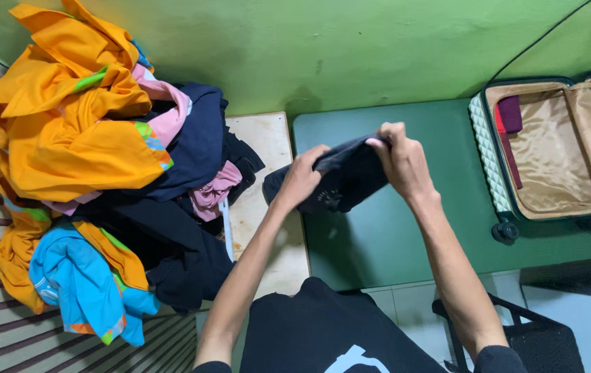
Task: The person picks up a dark shirt from a pile of clothes, spreads it flat on a surface, folds the sides inward, and rolls it up into a compact cylinder before placing it into a suitcase.
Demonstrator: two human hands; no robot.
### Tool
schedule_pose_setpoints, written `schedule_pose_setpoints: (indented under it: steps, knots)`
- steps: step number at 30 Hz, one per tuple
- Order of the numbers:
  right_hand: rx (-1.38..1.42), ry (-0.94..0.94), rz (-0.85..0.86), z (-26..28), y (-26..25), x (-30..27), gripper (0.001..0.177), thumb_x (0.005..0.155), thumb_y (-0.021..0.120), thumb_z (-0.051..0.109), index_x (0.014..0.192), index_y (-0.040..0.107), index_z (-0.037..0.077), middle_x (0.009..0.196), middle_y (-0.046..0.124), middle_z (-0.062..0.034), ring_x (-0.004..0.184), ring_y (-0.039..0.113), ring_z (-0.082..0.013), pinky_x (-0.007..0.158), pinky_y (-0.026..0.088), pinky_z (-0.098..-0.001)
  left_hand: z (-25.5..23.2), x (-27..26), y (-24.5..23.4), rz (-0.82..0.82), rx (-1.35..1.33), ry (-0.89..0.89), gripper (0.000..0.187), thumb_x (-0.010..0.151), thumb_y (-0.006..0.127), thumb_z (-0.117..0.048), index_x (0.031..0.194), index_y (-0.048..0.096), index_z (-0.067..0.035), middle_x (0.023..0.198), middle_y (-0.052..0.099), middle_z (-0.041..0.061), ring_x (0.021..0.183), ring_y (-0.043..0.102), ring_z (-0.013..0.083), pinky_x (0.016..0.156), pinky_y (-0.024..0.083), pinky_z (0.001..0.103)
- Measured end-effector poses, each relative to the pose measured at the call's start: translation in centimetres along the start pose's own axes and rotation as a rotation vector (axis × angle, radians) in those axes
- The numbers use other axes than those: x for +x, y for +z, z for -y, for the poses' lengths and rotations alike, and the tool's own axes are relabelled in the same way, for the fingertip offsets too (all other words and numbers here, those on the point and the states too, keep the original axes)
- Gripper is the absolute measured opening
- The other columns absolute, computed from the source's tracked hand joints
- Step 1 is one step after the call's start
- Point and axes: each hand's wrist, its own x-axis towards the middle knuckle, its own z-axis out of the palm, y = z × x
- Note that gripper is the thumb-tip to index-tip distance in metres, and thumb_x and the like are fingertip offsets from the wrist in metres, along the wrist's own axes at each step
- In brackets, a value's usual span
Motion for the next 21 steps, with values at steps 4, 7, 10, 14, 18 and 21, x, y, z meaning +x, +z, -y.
schedule_pose_setpoints:
  steps: [4,7,10,14,18,21]
  knots:
    - [-0.147,0.446,0.324,0.7,-2.5,-0.1,0.049,0.093,0.077,0.039,0.118,0.056,0.003,0.077,0.067,-0.0241,0.068,0.064,-0.0408,0.068,0.05,-0.0458,2.1,1.6,-1.0,-0.044,0.013,-0.003,0.033,0.087,0.054,0.002,0.119,0.06,-0.003,0.109,0.067,0.019,0.105,0.067,0.037,0.092,0.053,0.038]
    - [-0.135,0.355,0.453,-0.4,-3.3,-1.0,0.061,0.076,0.086,0.049,0.109,0.067,0.002,0.075,0.069,-0.0214,0.07,0.064,-0.0283,0.065,0.05,-0.0427,2.1,3.0,-1.3,-0.054,0.225,0.05,0.032,0.086,0.05,0.001,0.116,0.059,-0.006,0.109,0.065,0.014,0.111,0.061,0.0343,0.098,0.041,0.042]
    - [0.15,0.475,0.571,-2.1,-3.7,-2.6,0.044,0.089,0.074,0.041,0.11,0.074,0.003,0.076,0.074,-0.0116,0.069,0.062,-0.0127,0.069,0.054,-0.0345,1.6,3.6,-1.2,-0.084,0.274,0.031,0.042,0.08,0.048,-0.001,0.12,0.055,-0.006,0.112,0.059,0.014,0.115,0.054,0.0334,0.097,0.037,0.042]
    - [0.56,0.486,0.448,-4.4,-4.1,-3.6,0.038,0.106,0.063,0.037,0.105,0.068,-0.001,0.087,0.062,0.0022,0.082,0.052,-0.0073,0.073,0.047,-0.0307,0.2,4.8,-0.5,-0.087,0.456,0.077,0.049,0.072,0.053,0.004,0.119,0.056,-0.007,0.115,0.055,0.014,0.113,0.051,0.0356,0.095,0.038,0.044]
    - [1.002,0.571,0.148,-4.9,-2.9,-2.2,0.037,0.107,0.058,0.038,0.115,0.062,0.002,0.101,0.065,0.0025,0.09,0.058,-0.0067,0.082,0.052,-0.0264,-1.6,5.2,1.5,-0.145,0.495,0.065,0.057,0.066,0.064,0.004,0.121,0.055,-0.007,0.116,0.054,0.014,0.111,0.051,0.0349,0.092,0.04,0.045]
    - [1.103,0.49,0.03,-5.2,-3.7,-0.5,0.045,0.11,0.055,0.044,0.123,0.061,0.002,0.107,0.065,-0.0003,0.095,0.06,-0.0074,0.086,0.054,-0.0274,-1.6,4.0,2.5,-0.288,0.318,0.284,0.064,0.073,0.08,-0.01,0.128,0.047,0.0,0.12,0.05,0.02,0.113,0.049,0.0361,0.097,0.041,0.047]
